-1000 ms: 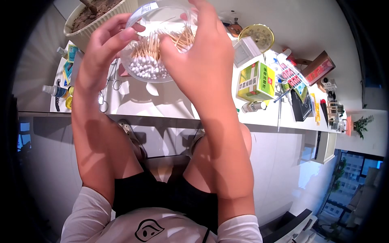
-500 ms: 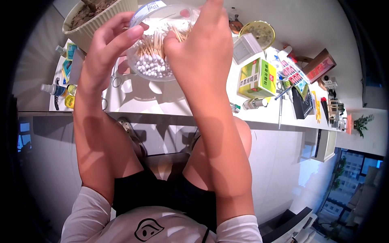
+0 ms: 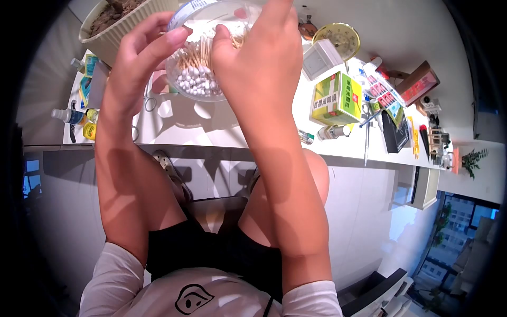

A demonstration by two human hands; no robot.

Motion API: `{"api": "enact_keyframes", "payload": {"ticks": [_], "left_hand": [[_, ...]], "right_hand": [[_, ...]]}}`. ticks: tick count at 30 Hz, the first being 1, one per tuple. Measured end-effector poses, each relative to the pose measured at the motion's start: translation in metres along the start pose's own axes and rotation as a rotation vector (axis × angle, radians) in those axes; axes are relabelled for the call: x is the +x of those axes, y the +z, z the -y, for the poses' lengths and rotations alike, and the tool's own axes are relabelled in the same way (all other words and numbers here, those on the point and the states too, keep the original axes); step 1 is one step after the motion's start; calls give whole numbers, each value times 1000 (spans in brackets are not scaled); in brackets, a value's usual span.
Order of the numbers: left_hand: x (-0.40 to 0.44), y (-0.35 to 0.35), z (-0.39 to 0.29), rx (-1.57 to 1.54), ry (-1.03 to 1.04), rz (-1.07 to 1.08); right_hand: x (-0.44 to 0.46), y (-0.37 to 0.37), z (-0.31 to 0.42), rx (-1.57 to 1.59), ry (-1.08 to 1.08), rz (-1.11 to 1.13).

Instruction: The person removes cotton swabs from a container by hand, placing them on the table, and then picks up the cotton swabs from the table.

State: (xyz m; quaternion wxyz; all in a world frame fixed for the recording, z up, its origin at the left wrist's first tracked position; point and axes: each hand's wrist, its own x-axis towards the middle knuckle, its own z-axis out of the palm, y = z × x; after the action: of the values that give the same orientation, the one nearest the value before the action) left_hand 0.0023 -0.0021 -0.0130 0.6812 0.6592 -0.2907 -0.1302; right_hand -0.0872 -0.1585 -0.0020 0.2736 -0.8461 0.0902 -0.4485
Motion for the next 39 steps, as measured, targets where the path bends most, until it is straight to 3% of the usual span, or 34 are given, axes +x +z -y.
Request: {"api": "enact_keyframes", "payload": {"ticks": [8,10,13,15,16,17,18,19,21,25,28,32,35,39], "left_hand": [[2,-11,-1,52,-52,76],[3,-9,-4,84,23,-2],[1,-3,-33,-84,50,-107],[7,8,-79,20,-371,-389],[5,-1,-72,33,-275,-340],[7,-30,-36,29,-70,-214],[8,-60,-1,-1,132,-80],[9,-60,-3,-1,136,-80],[8,-60,-7,104,90,-69],[4,-54,-12,100,46,-71],[4,-54,-12,99,49,-82],[5,-56,-10,61,68,-75],[4,-56,-12,53,66,-80],[4,-50,-15,73,24,-73]], "right_hand": [[5,-9,-14,48,45,0],[9,-11,-15,95,43,-44],[15,-17,-13,81,135,-384],[17,-34,-33,302,289,-248],[16,-40,-44,210,387,-30],[11,-37,-51,210,384,-30],[7,-33,-59,-53,351,265],[2,-29,-64,-319,309,555],[-12,-13,-67,-406,298,672],[-14,10,-70,-487,238,668],[-10,23,-75,-639,250,888],[-14,26,-83,-634,118,892],[-12,19,-72,-490,130,446],[5,-9,-45,-250,107,66]]}}
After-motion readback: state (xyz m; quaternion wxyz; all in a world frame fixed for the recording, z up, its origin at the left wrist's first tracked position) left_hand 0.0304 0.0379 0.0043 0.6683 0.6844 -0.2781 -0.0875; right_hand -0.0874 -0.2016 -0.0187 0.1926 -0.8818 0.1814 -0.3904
